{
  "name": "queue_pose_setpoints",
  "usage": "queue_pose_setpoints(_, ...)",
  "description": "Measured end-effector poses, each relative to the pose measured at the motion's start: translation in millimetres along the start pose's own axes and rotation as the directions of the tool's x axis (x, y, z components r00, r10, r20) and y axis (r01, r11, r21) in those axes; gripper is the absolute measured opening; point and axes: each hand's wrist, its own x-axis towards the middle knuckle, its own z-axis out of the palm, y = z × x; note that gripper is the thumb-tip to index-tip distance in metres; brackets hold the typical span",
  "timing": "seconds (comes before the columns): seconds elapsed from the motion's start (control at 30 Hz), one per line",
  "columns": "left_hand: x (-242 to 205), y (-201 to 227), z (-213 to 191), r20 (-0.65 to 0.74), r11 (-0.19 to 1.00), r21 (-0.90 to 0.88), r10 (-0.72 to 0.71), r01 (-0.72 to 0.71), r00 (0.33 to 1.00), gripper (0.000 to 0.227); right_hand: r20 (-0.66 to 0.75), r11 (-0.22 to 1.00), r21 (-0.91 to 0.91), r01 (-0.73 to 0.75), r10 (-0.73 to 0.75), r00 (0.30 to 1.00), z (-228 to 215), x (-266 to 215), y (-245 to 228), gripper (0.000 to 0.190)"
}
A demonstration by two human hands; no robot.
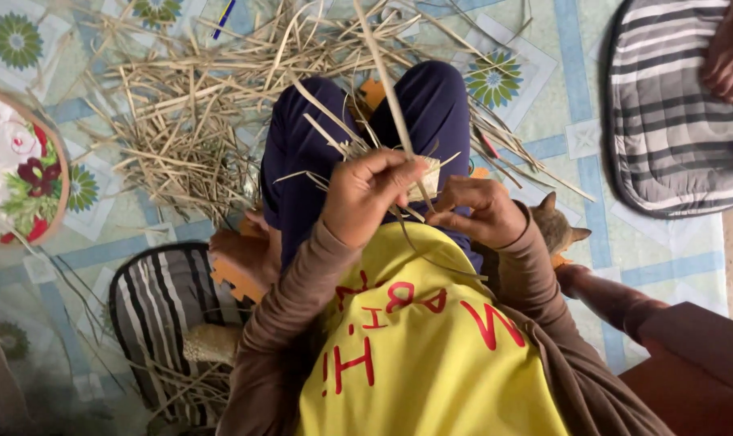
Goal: Weaving a base for a basket or similar item using dried plant fibers
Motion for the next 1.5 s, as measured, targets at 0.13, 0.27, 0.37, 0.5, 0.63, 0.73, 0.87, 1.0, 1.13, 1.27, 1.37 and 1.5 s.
queue_pose_setpoints(0.13,-1,35,-18,-0.084,0.999,0.031,0.045,-0.043,0.995,0.014,0.084,0.979,-0.156,-0.132,0.146,0.986,-21,-12,7,0.01)
queue_pose_setpoints(0.27,-21,21,-5,-0.036,0.998,0.017,0.066,-0.065,0.997,0.009,0.072,0.897,-0.386,-0.217,0.264,0.962,-33,-6,-22,0.012)
queue_pose_setpoints(0.37,-35,-4,14,0.107,0.999,-0.029,0.048,-0.045,0.993,0.009,-0.007,0.884,-0.414,-0.216,0.234,0.972,-34,-2,-35,0.016)
queue_pose_setpoints(0.5,-45,-28,27,0.253,0.994,-0.068,-0.064,0.084,0.965,0.012,-0.039,0.98,0.012,-0.196,0.197,0.98,-21,10,-37,0.019)
queue_pose_setpoints(0.63,-46,-37,27,0.287,0.975,-0.163,-0.099,0.151,0.953,0.012,-0.06,0.945,0.296,-0.138,0.163,0.985,-4,6,-1,0.013)
queue_pose_setpoints(0.73,-51,-31,24,0.305,0.966,-0.205,-0.089,0.156,0.948,0.011,-0.056,0.771,0.633,-0.062,0.125,0.991,-2,-8,16,0.015)
queue_pose_setpoints(0.87,-57,14,-8,0.384,0.995,0.087,0.008,-0.045,0.923,0.011,-0.155,0.718,0.697,0.0,0.151,0.976,-25,-23,-4,0.009)
queue_pose_setpoints(1.0,-71,39,-45,0.197,0.922,0.387,-0.105,0.021,0.975,0.009,-0.346,0.897,0.432,-0.088,0.255,0.903,-56,-44,-12,0.002)
queue_pose_setpoints(1.13,-80,-4,-53,0.037,0.774,0.633,-0.029,-0.001,0.999,0.015,-0.19,0.957,0.256,-0.137,0.189,0.963,-74,-56,20,0.007)
queue_pose_setpoints(1.27,-76,-47,-39,-0.078,0.569,0.822,0.176,-0.037,0.981,0.021,-0.064,0.93,0.184,-0.319,0.335,0.94,-45,-42,28,0.007)
queue_pose_setpoints(1.37,-62,-69,-34,-0.038,0.436,0.897,0.232,-0.069,0.972,0.027,-0.054,0.907,0.108,-0.407,0.414,0.909,-22,-32,40,0.008)
queue_pose_setpoints(1.5,-43,-87,-31,0.004,0.376,0.919,0.297,-0.121,0.955,0.036,-0.11,0.908,0.212,-0.362,0.391,0.914,-1,-26,59,0.01)
